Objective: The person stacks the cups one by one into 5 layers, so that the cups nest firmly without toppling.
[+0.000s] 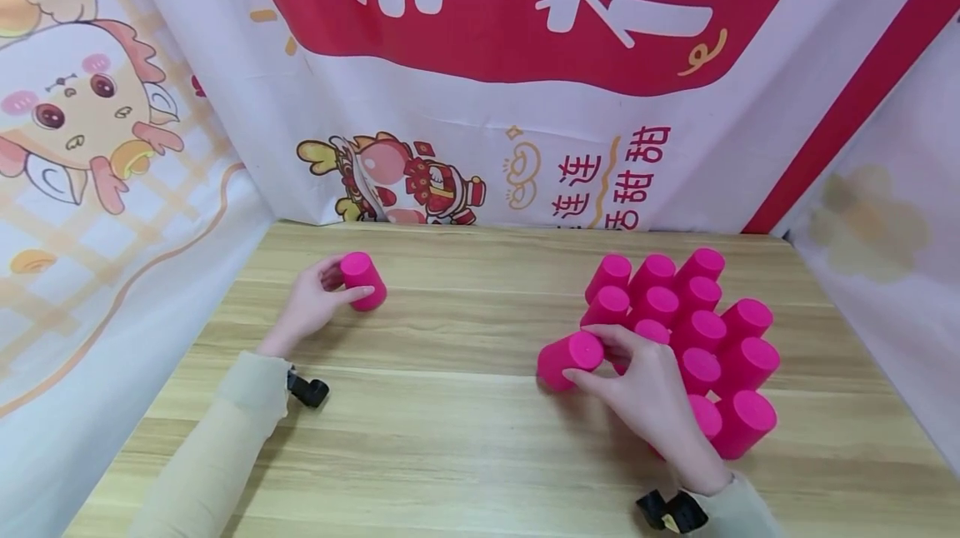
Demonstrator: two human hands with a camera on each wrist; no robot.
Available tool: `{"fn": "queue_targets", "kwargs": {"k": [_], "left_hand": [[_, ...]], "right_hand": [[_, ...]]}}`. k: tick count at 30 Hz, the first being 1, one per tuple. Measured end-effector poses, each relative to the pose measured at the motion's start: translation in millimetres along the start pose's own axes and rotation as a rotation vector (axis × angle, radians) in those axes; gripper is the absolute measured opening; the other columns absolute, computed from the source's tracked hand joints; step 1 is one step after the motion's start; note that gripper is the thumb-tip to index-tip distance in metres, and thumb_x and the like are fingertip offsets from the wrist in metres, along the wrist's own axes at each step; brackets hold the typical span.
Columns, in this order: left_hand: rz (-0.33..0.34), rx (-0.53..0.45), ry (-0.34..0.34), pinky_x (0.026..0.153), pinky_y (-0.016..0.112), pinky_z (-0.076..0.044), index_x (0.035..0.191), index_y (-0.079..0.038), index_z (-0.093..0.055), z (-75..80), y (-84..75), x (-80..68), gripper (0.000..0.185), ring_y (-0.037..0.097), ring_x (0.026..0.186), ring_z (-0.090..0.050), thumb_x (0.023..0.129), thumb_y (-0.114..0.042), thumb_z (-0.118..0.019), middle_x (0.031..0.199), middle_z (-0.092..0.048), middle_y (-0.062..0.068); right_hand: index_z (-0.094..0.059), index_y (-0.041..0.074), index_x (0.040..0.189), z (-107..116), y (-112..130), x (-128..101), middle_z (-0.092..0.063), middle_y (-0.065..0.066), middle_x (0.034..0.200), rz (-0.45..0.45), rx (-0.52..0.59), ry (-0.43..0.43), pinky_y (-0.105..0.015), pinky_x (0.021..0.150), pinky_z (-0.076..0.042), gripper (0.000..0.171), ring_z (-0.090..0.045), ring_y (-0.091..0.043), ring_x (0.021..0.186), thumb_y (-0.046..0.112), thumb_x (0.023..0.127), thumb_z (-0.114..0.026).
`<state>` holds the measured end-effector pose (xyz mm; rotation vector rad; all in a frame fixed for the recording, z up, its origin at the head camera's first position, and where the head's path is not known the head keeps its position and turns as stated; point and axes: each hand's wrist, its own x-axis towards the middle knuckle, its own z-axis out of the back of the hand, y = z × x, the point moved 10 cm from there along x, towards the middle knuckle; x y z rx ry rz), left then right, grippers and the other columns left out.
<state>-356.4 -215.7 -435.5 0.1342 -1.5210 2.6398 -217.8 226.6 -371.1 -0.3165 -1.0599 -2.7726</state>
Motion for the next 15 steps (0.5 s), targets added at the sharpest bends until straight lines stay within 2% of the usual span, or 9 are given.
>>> {"fn": "queue_targets", "kwargs": {"k": [4, 8, 11, 15], "left_hand": [[0.019, 0.03, -0.009, 0.096, 0.044, -0.041, 0.132, -0.013, -0.05, 8.5, 3.2, -1.7, 0.068, 0.027, 0.114, -0.052, 0.075, -0.037, -0.079, 0.123, -0.057, 0.009], [0.019, 0.047, -0.01, 0.096, 0.044, -0.042, 0.131, -0.014, -0.051, 12.2, 5.1, -2.4, 0.067, 0.027, 0.113, -0.052, 0.075, -0.038, -0.078, 0.123, -0.057, 0.008], [0.016, 0.047, -0.015, 0.094, 0.044, -0.043, 0.131, -0.014, -0.051, 14.1, 7.2, -1.9, 0.067, 0.027, 0.111, -0.053, 0.075, -0.038, -0.078, 0.121, -0.058, 0.009], [0.028, 0.065, -0.009, 0.093, 0.044, -0.043, 0.132, -0.012, -0.05, 15.5, 11.2, -0.4, 0.07, 0.027, 0.109, -0.054, 0.074, -0.041, -0.078, 0.121, -0.059, 0.01]], "right_hand": [[-0.065, 0.022, 0.113, -12, 2, 4, -0.063, 0.011, 0.101, -0.02, 0.082, 0.022, -0.028, 0.071, -0.054, 0.06, -0.061, -0.008, 0.085, 0.052, 0.064, -0.081], [-0.063, 0.02, 0.113, -22, 12, 6, -0.062, 0.009, 0.102, -0.031, 0.165, 0.054, -0.03, 0.076, -0.053, 0.058, -0.06, -0.008, 0.088, 0.045, 0.064, -0.084], [-0.062, 0.019, 0.112, -28, 25, 7, -0.062, 0.006, 0.103, -0.012, 0.24, 0.068, -0.033, 0.079, -0.053, 0.054, -0.06, -0.01, 0.09, 0.035, 0.066, -0.086], [-0.062, 0.018, 0.112, -42, 31, 11, -0.061, 0.008, 0.104, 0.029, 0.303, 0.076, -0.035, 0.08, -0.052, 0.054, -0.059, -0.009, 0.091, 0.031, 0.066, -0.086]]}}
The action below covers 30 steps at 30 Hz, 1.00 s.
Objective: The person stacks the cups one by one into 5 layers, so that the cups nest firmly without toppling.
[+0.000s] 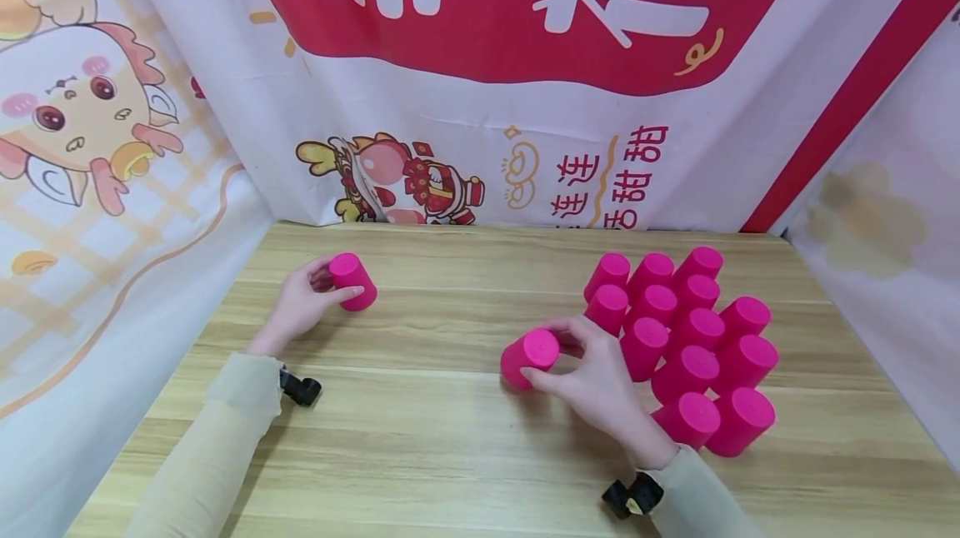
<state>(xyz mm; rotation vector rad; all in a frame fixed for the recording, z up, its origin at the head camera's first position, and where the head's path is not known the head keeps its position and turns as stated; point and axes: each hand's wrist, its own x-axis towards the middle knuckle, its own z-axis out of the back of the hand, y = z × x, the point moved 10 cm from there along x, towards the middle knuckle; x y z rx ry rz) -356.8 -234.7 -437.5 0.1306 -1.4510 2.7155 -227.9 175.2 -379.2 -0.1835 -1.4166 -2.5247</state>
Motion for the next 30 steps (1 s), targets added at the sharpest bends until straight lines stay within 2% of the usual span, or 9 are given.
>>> {"fn": "queue_targets", "kwargs": {"k": [6, 11, 15, 21, 30], "left_hand": [[0.01, 0.025, 0.015, 0.093, 0.043, -0.044, 0.13, -0.013, -0.051, 1.4, 1.2, 0.2, 0.07, 0.026, 0.11, -0.054, 0.073, -0.042, -0.078, 0.12, -0.059, 0.009], [0.006, 0.041, 0.022, 0.093, 0.043, -0.044, 0.129, -0.013, -0.051, 2.4, 1.3, 0.3, 0.068, 0.027, 0.111, -0.055, 0.074, -0.041, -0.078, 0.12, -0.059, 0.01], [0.014, 0.04, 0.018, 0.092, 0.042, -0.044, 0.129, -0.015, -0.051, 2.1, 2.3, 1.1, 0.068, 0.025, 0.111, -0.055, 0.073, -0.042, -0.078, 0.12, -0.059, 0.008], [0.017, 0.035, 0.021, 0.092, 0.042, -0.045, 0.129, -0.016, -0.052, 1.6, 3.9, 1.4, 0.067, 0.024, 0.11, -0.055, 0.073, -0.042, -0.078, 0.119, -0.06, 0.006], [0.0, 0.04, 0.019, 0.092, 0.042, -0.044, 0.128, -0.016, -0.052, 3.1, 4.0, 1.7, 0.066, 0.025, 0.11, -0.055, 0.073, -0.04, -0.078, 0.118, -0.06, 0.007]], "right_hand": [[-0.061, 0.019, 0.113, -26, -1, 15, -0.06, 0.008, 0.105, 0.022, 0.063, 0.027, -0.04, 0.082, -0.051, 0.057, -0.059, -0.01, 0.092, 0.038, 0.065, -0.086], [-0.062, 0.022, 0.111, -50, -2, 31, -0.062, 0.009, 0.103, -0.023, 0.09, 0.048, -0.039, 0.085, -0.05, 0.056, -0.06, -0.01, 0.094, 0.042, 0.065, -0.085], [-0.062, 0.024, 0.11, -70, 3, 47, -0.063, 0.008, 0.103, -0.03, 0.135, 0.06, -0.042, 0.087, -0.048, 0.054, -0.06, -0.01, 0.095, 0.042, 0.065, -0.084], [-0.062, 0.022, 0.112, -96, 12, 73, -0.063, 0.007, 0.104, -0.003, 0.221, 0.062, -0.039, 0.089, -0.047, 0.052, -0.058, -0.011, 0.097, 0.038, 0.068, -0.084], [-0.062, 0.025, 0.115, -126, 16, 108, -0.062, 0.01, 0.106, -0.037, 0.226, 0.037, -0.04, 0.089, -0.046, 0.051, -0.057, -0.01, 0.098, 0.04, 0.07, -0.082]]}}
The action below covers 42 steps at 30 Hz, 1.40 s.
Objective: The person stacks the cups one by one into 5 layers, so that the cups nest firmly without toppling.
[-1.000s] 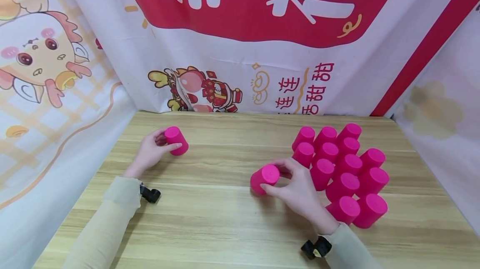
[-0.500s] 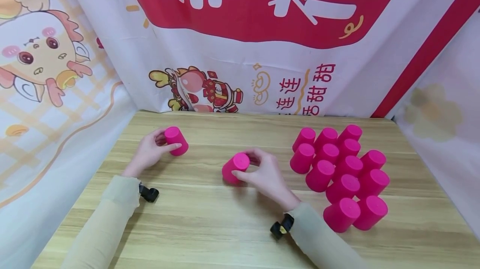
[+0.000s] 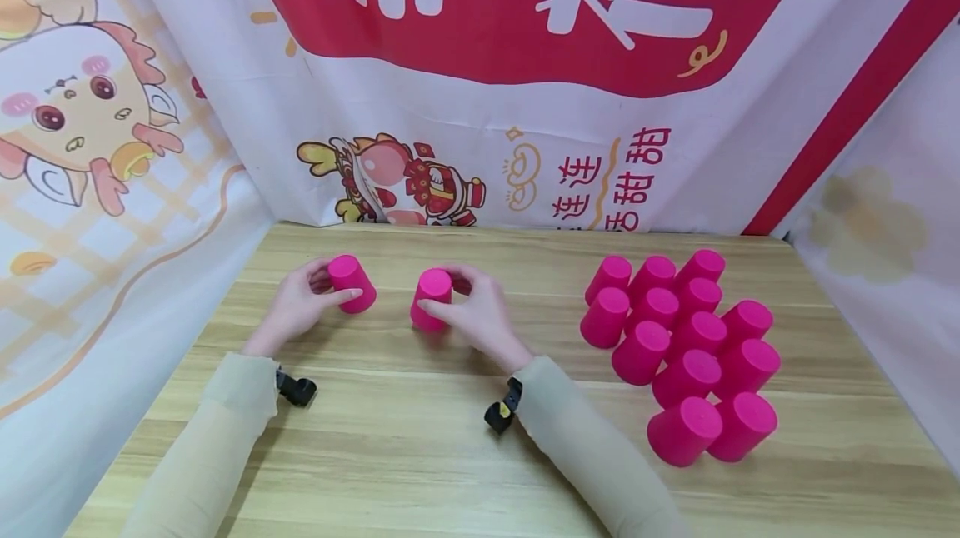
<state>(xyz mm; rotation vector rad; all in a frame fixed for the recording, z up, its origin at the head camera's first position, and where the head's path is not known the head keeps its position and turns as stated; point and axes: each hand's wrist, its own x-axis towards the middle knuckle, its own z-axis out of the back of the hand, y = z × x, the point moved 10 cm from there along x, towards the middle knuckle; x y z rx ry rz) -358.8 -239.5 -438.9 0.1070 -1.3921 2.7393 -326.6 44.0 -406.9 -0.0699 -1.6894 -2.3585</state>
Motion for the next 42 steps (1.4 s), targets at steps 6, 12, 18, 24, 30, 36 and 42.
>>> {"fn": "queue_targets", "kwargs": {"k": [6, 12, 18, 24, 30, 36, 42], "left_hand": [[0.002, -0.007, 0.007, 0.093, 0.043, -0.044, 0.129, -0.014, -0.052, -0.5, -0.3, -0.3, 0.068, 0.027, 0.111, -0.055, 0.073, -0.041, -0.079, 0.119, -0.06, 0.009], [0.007, -0.016, 0.002, 0.092, 0.043, -0.045, 0.127, -0.016, -0.053, 0.5, -2.1, -0.9, 0.066, 0.026, 0.11, -0.055, 0.072, -0.041, -0.079, 0.118, -0.061, 0.008], [0.0, -0.014, 0.004, 0.093, 0.043, -0.044, 0.129, -0.015, -0.052, 2.4, -1.4, -1.5, 0.067, 0.027, 0.111, -0.055, 0.073, -0.041, -0.078, 0.119, -0.06, 0.008], [-0.025, -0.02, 0.014, 0.092, 0.042, -0.045, 0.127, -0.013, -0.053, -0.2, -5.4, -1.2, 0.065, 0.027, 0.11, -0.055, 0.074, -0.04, -0.079, 0.118, -0.061, 0.009], [-0.03, -0.024, 0.028, 0.093, 0.044, -0.043, 0.128, -0.013, -0.052, 1.1, -7.9, -2.5, 0.067, 0.029, 0.112, -0.054, 0.074, -0.043, -0.078, 0.119, -0.06, 0.01], [-0.014, -0.008, 0.036, 0.093, 0.044, -0.044, 0.13, -0.014, -0.051, 1.2, -6.0, -1.9, 0.068, 0.027, 0.112, -0.054, 0.074, -0.043, -0.078, 0.119, -0.06, 0.009], [-0.02, -0.006, 0.056, 0.093, 0.044, -0.043, 0.133, -0.013, -0.05, 1.8, -7.3, -3.3, 0.069, 0.028, 0.111, -0.054, 0.076, -0.04, -0.077, 0.122, -0.058, 0.01]], "right_hand": [[-0.063, 0.022, 0.116, -20, -3, 18, -0.062, 0.006, 0.107, -0.015, 0.069, 0.018, -0.04, 0.088, -0.048, 0.051, -0.057, -0.013, 0.099, 0.034, 0.071, -0.082], [-0.063, 0.02, 0.117, -35, 1, 31, -0.063, 0.007, 0.105, 0.017, 0.077, 0.014, -0.043, 0.091, -0.045, 0.05, -0.057, -0.012, 0.098, 0.031, 0.072, -0.082], [-0.062, 0.019, 0.121, -53, 2, 42, -0.063, 0.007, 0.106, 0.02, 0.096, 0.036, -0.037, 0.089, -0.047, 0.052, -0.057, -0.01, 0.099, 0.029, 0.074, -0.081], [-0.062, 0.016, 0.122, -65, 1, 51, -0.063, 0.006, 0.104, 0.021, 0.06, 0.036, -0.026, 0.082, -0.05, 0.052, -0.059, -0.009, 0.095, 0.025, 0.074, -0.081], [-0.062, 0.015, 0.122, -78, -1, 58, -0.063, 0.007, 0.103, 0.026, 0.039, 0.054, -0.02, 0.077, -0.049, 0.052, -0.059, -0.007, 0.093, 0.025, 0.074, -0.081], [-0.06, 0.016, 0.123, -86, -6, 60, -0.062, 0.007, 0.105, 0.008, 0.016, 0.083, -0.022, 0.079, -0.049, 0.055, -0.058, -0.008, 0.095, 0.028, 0.073, -0.081], [-0.059, 0.014, 0.126, -91, -8, 56, -0.063, 0.004, 0.107, -0.001, 0.005, 0.116, -0.028, 0.083, -0.05, 0.059, -0.058, -0.01, 0.096, 0.022, 0.073, -0.082]]}}
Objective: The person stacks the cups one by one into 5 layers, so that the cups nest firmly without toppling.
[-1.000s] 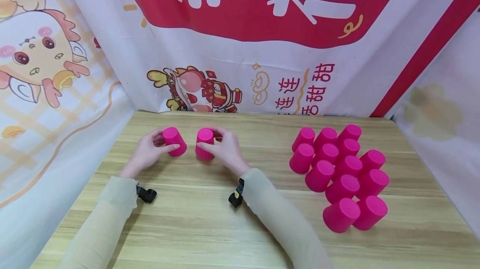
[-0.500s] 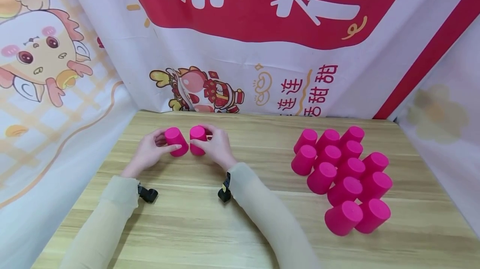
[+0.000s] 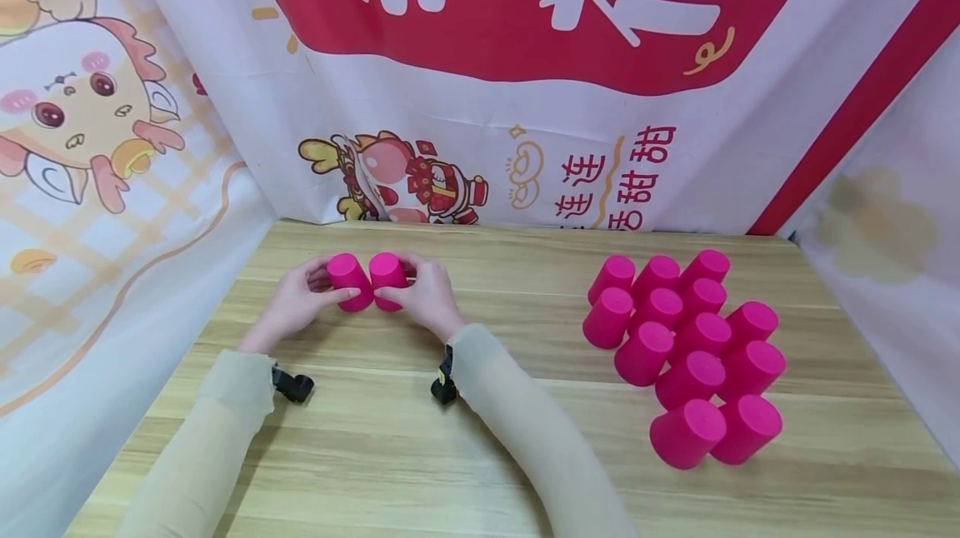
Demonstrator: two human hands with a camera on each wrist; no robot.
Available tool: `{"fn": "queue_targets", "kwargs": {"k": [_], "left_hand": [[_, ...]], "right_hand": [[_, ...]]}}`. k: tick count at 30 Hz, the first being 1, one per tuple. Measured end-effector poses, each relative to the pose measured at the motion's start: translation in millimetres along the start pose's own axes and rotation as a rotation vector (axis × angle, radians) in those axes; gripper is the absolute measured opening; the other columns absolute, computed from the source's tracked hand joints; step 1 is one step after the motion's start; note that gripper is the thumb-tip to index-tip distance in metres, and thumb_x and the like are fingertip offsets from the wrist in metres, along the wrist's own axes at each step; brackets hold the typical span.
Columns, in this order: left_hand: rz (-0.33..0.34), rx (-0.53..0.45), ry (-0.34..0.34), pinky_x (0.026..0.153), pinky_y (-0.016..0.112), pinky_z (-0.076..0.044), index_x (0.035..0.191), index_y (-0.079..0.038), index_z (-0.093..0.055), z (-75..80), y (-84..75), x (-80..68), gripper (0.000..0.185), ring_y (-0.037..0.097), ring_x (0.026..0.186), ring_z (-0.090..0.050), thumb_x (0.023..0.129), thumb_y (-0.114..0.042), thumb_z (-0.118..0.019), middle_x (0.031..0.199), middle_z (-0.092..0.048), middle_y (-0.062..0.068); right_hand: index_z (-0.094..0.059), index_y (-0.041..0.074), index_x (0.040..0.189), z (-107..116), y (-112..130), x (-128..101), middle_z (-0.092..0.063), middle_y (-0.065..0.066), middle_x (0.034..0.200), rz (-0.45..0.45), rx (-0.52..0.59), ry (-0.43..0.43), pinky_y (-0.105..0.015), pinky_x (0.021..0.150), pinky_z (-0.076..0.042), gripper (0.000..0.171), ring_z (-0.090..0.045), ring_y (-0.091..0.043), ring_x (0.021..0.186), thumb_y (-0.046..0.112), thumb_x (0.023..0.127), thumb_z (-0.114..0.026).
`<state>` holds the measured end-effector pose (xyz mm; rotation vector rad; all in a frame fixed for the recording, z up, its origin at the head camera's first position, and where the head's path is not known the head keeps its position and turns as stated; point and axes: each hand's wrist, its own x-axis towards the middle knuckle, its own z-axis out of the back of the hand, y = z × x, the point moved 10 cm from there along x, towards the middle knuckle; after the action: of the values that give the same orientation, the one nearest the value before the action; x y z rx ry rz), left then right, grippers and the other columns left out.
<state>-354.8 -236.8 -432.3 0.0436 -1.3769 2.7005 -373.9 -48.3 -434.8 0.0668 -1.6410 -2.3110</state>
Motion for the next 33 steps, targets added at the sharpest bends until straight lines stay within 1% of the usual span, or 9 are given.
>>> {"fn": "queue_targets", "kwargs": {"k": [4, 9, 11, 14, 17, 19, 24, 29, 33], "left_hand": [[-0.01, 0.006, 0.011, 0.094, 0.045, -0.042, 0.134, -0.012, -0.049, 0.2, 0.6, 1.9, 0.071, 0.03, 0.113, -0.052, 0.076, -0.04, -0.077, 0.126, -0.056, 0.011], [0.001, -0.016, 0.001, 0.102, 0.045, -0.034, 0.143, -0.013, -0.038, 3.2, -5.2, 3.6, 0.086, 0.029, 0.126, -0.041, 0.073, -0.042, -0.078, 0.139, -0.045, 0.009], [-0.009, -0.037, -0.025, 0.104, 0.044, -0.03, 0.145, -0.015, -0.034, 8.0, -13.2, 2.8, 0.088, 0.026, 0.13, -0.036, 0.073, -0.041, -0.079, 0.143, -0.04, 0.007], [-0.054, -0.064, -0.084, 0.106, 0.043, -0.027, 0.145, -0.018, -0.034, 18.5, -32.7, -1.4, 0.087, 0.021, 0.132, -0.032, 0.073, -0.037, -0.08, 0.145, -0.038, 0.003], [-0.094, -0.07, -0.146, 0.107, 0.041, -0.026, 0.143, -0.023, -0.037, 28.1, -54.2, -7.3, 0.086, 0.014, 0.132, -0.032, 0.071, -0.041, -0.08, 0.143, -0.039, -0.005], [-0.104, -0.071, -0.164, 0.107, 0.041, -0.027, 0.142, -0.028, -0.039, 30.6, -67.3, -11.5, 0.085, 0.011, 0.131, -0.032, 0.07, -0.045, -0.08, 0.142, -0.04, -0.011], [-0.123, -0.079, -0.15, 0.104, 0.044, -0.031, 0.14, -0.037, -0.039, 23.0, -92.1, -18.6, 0.081, 0.007, 0.13, -0.033, 0.07, -0.047, -0.078, 0.14, -0.039, -0.017], [-0.162, -0.098, -0.126, 0.101, 0.047, -0.035, 0.137, -0.042, -0.041, 7.1, -110.6, -21.9, 0.078, 0.003, 0.128, -0.034, 0.069, -0.053, -0.077, 0.138, -0.041, -0.02], [-0.195, -0.124, -0.097, 0.101, 0.044, -0.036, 0.136, -0.041, -0.043, -8.1, -122.1, -23.8, 0.078, 0.003, 0.127, -0.035, 0.067, -0.052, -0.078, 0.137, -0.042, -0.02]], "right_hand": [[-0.058, 0.014, 0.127, -2, -2, -2, -0.062, 0.004, 0.109, -0.004, -0.005, 0.009, -0.03, 0.085, -0.049, 0.06, -0.058, -0.01, 0.097, 0.022, 0.073, -0.082], [-0.053, 0.017, 0.133, 1, -1, -5, -0.057, 0.002, 0.124, -0.03, -0.009, -0.011, -0.033, 0.091, -0.046, 0.07, -0.054, -0.013, 0.111, 0.03, 0.072, -0.083], [-0.052, 0.02, 0.134, 6, 2, -7, -0.054, 0.003, 0.129, -0.037, 0.006, -0.023, -0.035, 0.094, -0.044, 0.072, -0.05, -0.014, 0.117, 0.033, 0.071, -0.083], [-0.052, 0.022, 0.133, 18, 11, -12, -0.052, 0.005, 0.131, -0.019, 0.036, -0.04, -0.039, 0.097, -0.041, 0.07, -0.048, -0.014, 0.119, 0.034, 0.071, -0.082], [-0.053, 0.022, 0.132, 36, 24, -18, -0.052, 0.007, 0.131, 0.022, 0.05, -0.061, -0.04, 0.099, -0.039, 0.068, -0.047, -0.013, 0.12, 0.035, 0.072, -0.082], [-0.053, 0.022, 0.132, 50, 33, -25, -0.052, 0.009, 0.13, 0.05, 0.032, -0.082, -0.037, 0.099, -0.038, 0.069, -0.047, -0.011, 0.119, 0.039, 0.071, -0.081], [-0.054, 0.023, 0.133, 88, 56, -45, -0.051, 0.013, 0.131, 0.133, -0.044, -0.145, -0.03, 0.099, -0.038, 0.073, -0.046, -0.006, 0.119, 0.051, 0.069, -0.077], [-0.054, 0.03, 0.13, 127, 72, -68, -0.051, 0.016, 0.13, 0.18, -0.08, -0.212, -0.027, 0.098, -0.037, 0.066, -0.046, -0.002, 0.117, 0.044, 0.071, -0.079], [-0.055, 0.028, 0.13, 155, 72, -84, -0.053, 0.014, 0.129, 0.181, -0.102, -0.251, -0.027, 0.098, -0.038, 0.065, -0.047, -0.004, 0.118, 0.041, 0.071, -0.08]]}}
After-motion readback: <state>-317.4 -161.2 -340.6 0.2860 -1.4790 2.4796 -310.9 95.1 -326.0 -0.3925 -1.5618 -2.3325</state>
